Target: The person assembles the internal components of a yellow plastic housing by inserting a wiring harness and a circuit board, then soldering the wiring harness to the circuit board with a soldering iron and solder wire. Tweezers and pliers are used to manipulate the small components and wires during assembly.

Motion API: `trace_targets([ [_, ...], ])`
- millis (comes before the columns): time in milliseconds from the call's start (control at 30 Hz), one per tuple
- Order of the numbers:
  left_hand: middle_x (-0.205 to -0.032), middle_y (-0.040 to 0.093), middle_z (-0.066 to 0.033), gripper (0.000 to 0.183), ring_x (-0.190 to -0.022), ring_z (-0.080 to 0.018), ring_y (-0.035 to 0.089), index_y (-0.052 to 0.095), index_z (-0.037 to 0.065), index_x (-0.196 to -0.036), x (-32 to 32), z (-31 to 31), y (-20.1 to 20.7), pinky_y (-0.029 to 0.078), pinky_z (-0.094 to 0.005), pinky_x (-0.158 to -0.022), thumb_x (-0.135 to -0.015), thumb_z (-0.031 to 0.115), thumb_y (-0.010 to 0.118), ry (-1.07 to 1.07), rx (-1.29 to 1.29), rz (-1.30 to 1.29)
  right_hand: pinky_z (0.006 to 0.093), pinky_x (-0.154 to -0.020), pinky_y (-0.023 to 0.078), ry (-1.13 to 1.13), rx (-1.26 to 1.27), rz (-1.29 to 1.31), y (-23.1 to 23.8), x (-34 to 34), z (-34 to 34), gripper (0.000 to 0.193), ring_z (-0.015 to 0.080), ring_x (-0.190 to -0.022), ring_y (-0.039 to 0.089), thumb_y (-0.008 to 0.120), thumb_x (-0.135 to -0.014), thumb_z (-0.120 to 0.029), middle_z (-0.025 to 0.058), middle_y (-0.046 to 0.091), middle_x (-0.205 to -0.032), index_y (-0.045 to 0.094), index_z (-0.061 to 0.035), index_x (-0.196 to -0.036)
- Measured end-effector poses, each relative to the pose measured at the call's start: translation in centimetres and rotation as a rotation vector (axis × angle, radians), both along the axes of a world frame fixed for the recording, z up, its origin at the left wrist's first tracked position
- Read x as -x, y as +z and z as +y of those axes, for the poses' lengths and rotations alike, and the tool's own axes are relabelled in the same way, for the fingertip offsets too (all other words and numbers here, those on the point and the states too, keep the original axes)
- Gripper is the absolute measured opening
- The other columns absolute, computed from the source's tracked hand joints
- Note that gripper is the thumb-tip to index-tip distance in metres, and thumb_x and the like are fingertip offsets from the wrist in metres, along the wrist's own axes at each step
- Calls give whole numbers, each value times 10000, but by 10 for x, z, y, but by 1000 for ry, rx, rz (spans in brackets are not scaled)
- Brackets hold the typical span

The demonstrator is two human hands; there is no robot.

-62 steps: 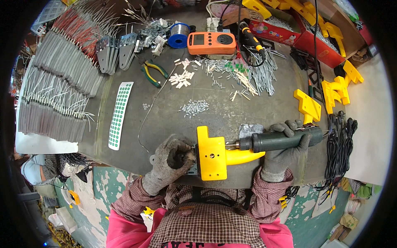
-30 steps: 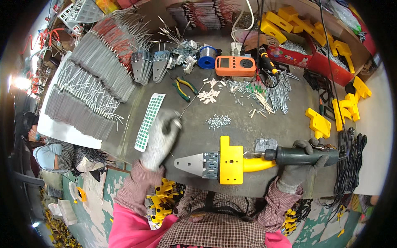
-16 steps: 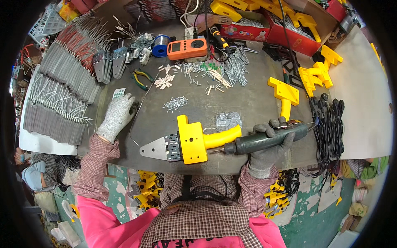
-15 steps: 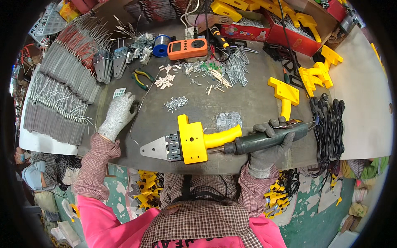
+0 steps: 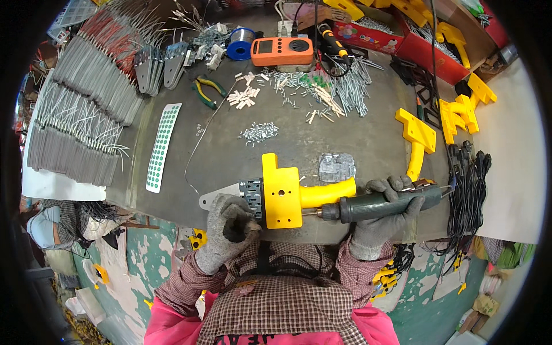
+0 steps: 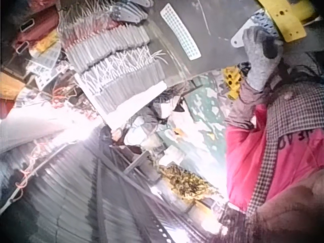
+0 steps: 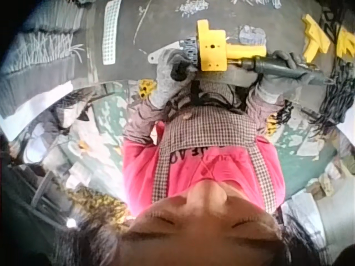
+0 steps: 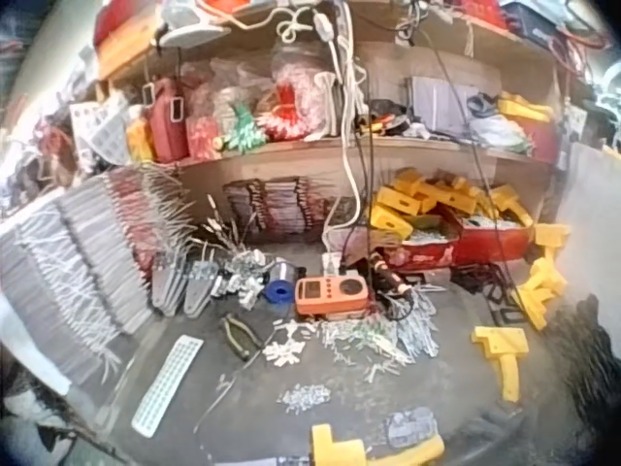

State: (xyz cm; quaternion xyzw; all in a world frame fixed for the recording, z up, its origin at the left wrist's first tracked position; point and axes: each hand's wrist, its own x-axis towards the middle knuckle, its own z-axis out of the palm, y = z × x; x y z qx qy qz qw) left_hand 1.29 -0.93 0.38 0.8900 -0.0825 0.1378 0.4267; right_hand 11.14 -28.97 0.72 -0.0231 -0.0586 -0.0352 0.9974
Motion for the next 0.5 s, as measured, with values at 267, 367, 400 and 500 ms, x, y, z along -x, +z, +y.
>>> trace_targets([
  [267,-948,584,-111,294,-880,-317,554,544,85,-815,-2,0,0,440,-436,-775,-653,68,788,-61,-10,-62,382,-904,444,-16,26,39,-4,0,0,372,166,-786,543,662,-941,-316,83,534,-949,531,-37,-1150],
  [367,-951,584,-114,288,-877,-319,555,546,82,-825,-2,-1,6,438,-439,-775,-666,80,786,-69,-16,-51,381,-893,447,18,-86,-8,-4,0,4,358,164,-784,539,658,-943,-315,86,545,-944,539,-38,-1137],
  [400,-951,584,-115,288,-875,-321,556,548,80,-834,-2,-1,7,437,-441,-776,-672,87,786,-72,-12,-43,381,-893,447,21,-86,-8,-5,0,4,358,164,-784,539,658,-943,-315,86,545,-944,539,-38,-1137],
  [500,-962,585,-117,288,-879,-321,560,555,75,-858,-3,0,7,438,-445,-779,-685,95,784,-88,-33,-55,374,-876,447,-4,-93,15,-8,1,2,357,157,-779,535,653,-944,-328,86,548,-940,544,-42,-1127],
])
